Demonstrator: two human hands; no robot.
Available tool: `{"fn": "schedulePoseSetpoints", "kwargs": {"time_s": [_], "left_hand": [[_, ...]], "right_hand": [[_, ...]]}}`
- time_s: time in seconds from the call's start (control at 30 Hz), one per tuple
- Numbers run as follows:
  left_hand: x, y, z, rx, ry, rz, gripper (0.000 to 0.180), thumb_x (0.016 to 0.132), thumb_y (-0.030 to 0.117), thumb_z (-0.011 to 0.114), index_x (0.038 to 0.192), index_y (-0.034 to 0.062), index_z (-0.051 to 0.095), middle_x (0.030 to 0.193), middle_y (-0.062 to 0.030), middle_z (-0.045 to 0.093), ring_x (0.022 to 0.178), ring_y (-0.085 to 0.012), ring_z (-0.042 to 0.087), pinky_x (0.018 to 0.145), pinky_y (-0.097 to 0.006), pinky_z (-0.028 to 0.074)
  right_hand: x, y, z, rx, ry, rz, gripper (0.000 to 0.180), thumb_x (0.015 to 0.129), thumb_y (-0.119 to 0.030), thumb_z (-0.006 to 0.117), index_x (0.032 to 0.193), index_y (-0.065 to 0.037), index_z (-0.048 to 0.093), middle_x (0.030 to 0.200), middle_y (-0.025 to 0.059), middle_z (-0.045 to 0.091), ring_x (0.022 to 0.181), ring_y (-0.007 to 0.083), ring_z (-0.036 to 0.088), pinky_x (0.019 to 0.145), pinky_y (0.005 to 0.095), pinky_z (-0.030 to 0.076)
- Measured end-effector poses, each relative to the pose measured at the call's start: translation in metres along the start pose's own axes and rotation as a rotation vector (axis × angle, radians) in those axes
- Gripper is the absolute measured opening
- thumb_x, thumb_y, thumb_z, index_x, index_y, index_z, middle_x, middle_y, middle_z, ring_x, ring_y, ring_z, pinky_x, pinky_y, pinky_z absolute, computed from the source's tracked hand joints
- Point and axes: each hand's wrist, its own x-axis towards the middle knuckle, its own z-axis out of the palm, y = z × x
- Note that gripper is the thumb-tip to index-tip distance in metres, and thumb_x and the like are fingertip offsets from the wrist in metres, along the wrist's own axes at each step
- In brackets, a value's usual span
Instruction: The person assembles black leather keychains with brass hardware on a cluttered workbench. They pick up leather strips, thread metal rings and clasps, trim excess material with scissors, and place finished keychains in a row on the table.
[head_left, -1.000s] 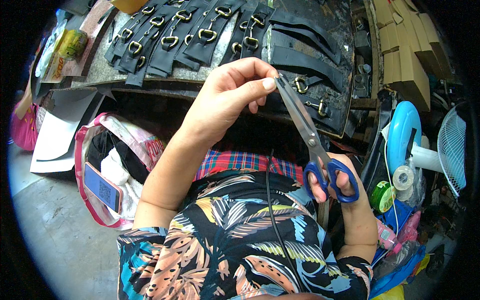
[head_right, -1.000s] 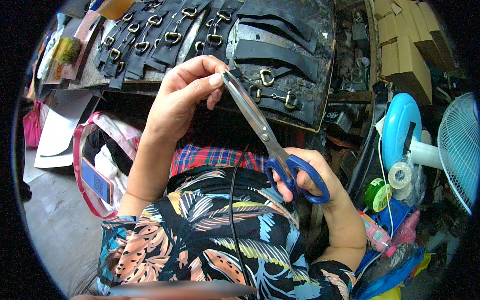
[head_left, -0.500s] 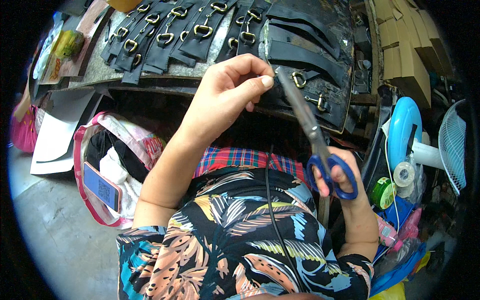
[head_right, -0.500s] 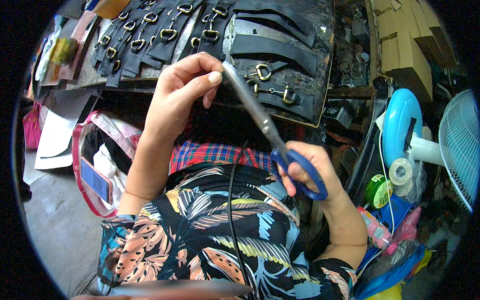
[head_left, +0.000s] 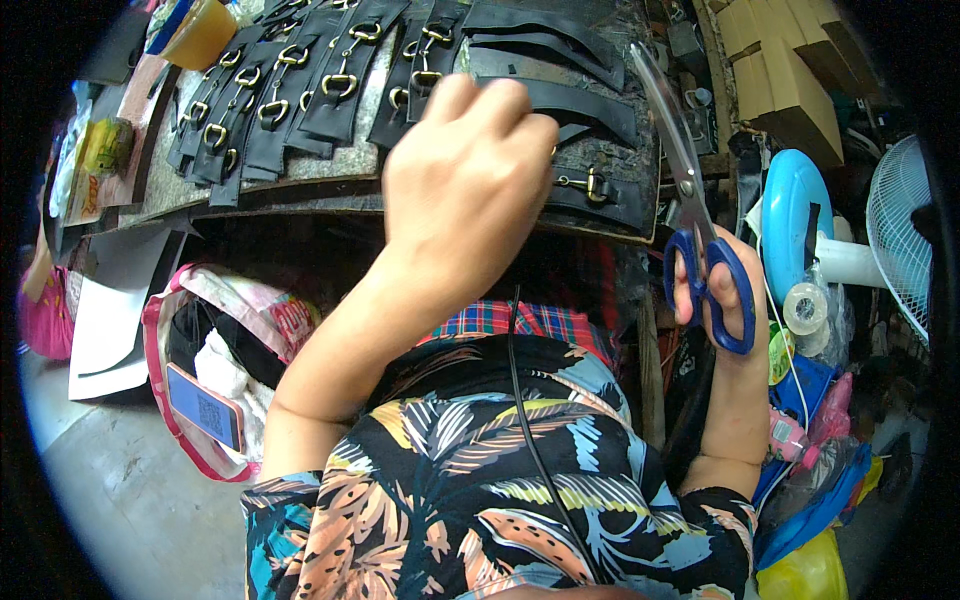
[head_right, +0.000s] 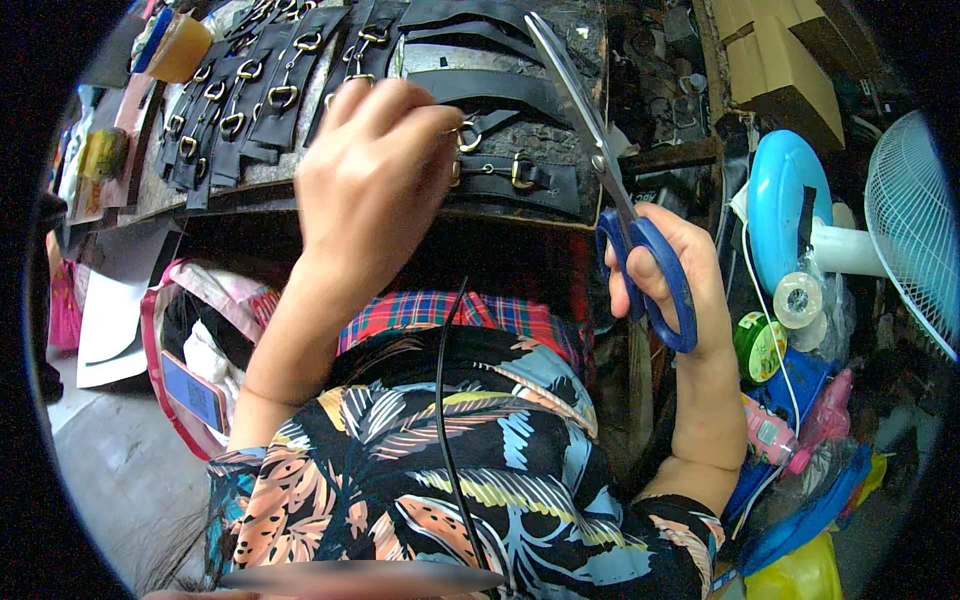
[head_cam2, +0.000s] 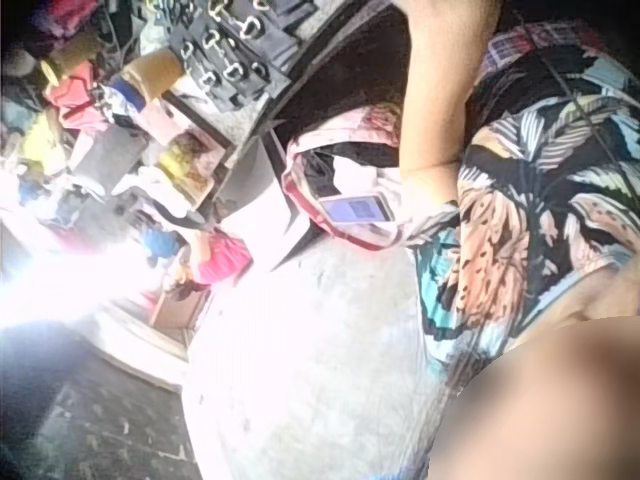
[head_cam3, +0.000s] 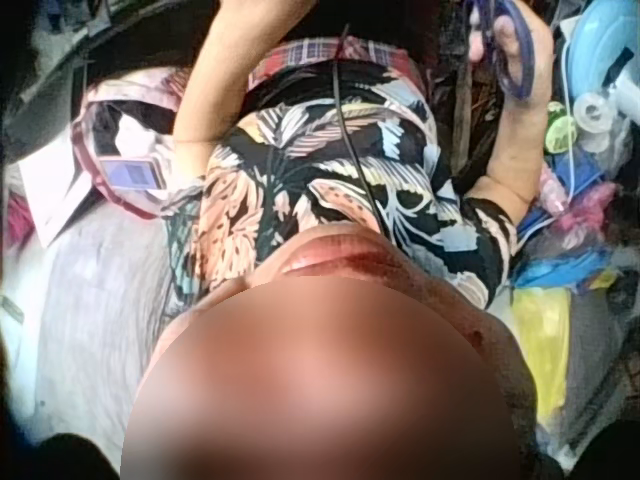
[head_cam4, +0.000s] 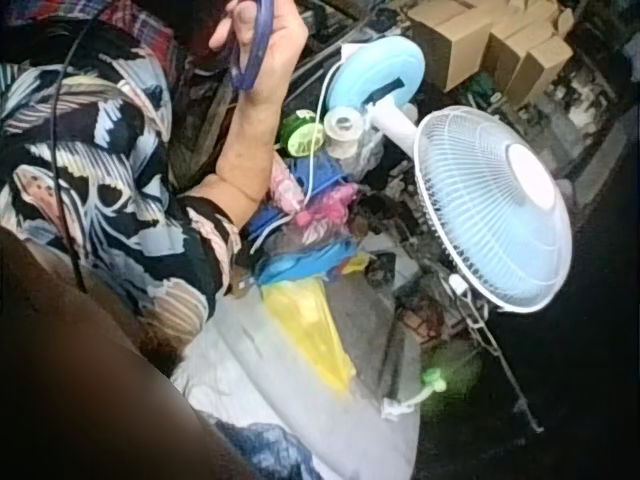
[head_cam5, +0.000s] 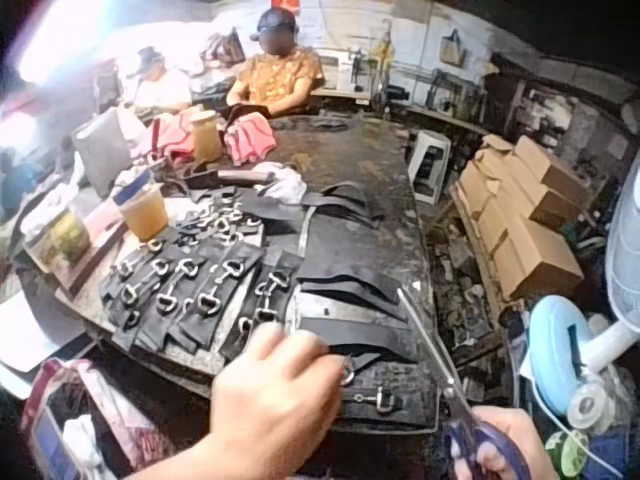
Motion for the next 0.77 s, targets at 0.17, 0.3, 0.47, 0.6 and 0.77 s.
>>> {"fn": "schedulePoseSetpoints", "kwargs": {"time_s": [0.17, 0.3, 0.47, 0.6, 0.77], "left_hand": [[0.014, 0.008, 0.025, 0.083, -0.133, -0.061, 0.018, 0.076, 0.023, 0.082, 0.089, 0.0124, 0.075, 0.089, -0.0025, 0.065, 0.090, -0.0252, 0.063, 0.073, -0.037, 0.056], [0.012, 0.006, 0.032, -0.002, -0.080, -0.071, 0.011, 0.074, 0.016, 0.078, 0.081, 0.0105, 0.072, 0.087, -0.0049, 0.064, 0.088, -0.0272, 0.063, 0.072, -0.037, 0.056], [0.011, -0.002, 0.029, -0.209, 0.052, -0.102, 0.014, 0.072, 0.017, 0.081, 0.081, 0.0109, 0.071, 0.085, -0.0037, 0.062, 0.084, -0.0271, 0.061, 0.071, -0.039, 0.054], [0.009, -0.008, 0.021, -0.460, 0.013, -0.177, 0.017, 0.077, 0.006, 0.080, 0.092, 0.0053, 0.072, 0.091, -0.0023, 0.070, 0.081, -0.0157, 0.063, 0.072, -0.028, 0.050], [0.009, -0.016, 0.010, -1.016, -0.178, -0.599, 0.010, 0.094, 0.012, 0.073, 0.102, 0.0068, 0.073, 0.098, -0.0047, 0.075, 0.076, -0.0073, 0.062, 0.070, -0.021, 0.048]], "right_hand": [[0.000, 0.001, 0.003, 0.036, -0.005, -0.038, 0.064, 0.087, -0.059, 0.078, 0.099, 0.001, 0.061, 0.078, 0.0014, 0.061, 0.058, 0.0088, 0.060, 0.054, 0.0203, 0.045], [0.000, 0.008, 0.002, 0.073, 0.004, -0.024, 0.057, 0.090, -0.052, 0.078, 0.099, 0.001, 0.061, 0.078, 0.0015, 0.061, 0.059, 0.0088, 0.061, 0.055, 0.0205, 0.046], [0.002, 0.009, 0.002, 0.062, -0.024, -0.011, 0.050, 0.091, -0.047, 0.078, 0.099, 0.000, 0.062, 0.079, 0.0018, 0.062, 0.060, 0.0094, 0.061, 0.056, 0.0206, 0.046], [0.008, 0.002, 0.004, 0.052, 0.003, -0.029, 0.047, 0.090, -0.044, 0.079, 0.099, -0.001, 0.063, 0.080, 0.0016, 0.062, 0.061, 0.0092, 0.061, 0.057, 0.0206, 0.046], [0.022, -0.007, 0.005, -0.061, 0.000, -0.068, 0.044, 0.089, -0.038, 0.082, 0.101, -0.001, 0.062, 0.082, 0.0022, 0.063, 0.064, 0.0093, 0.062, 0.058, 0.0202, 0.046]]}}
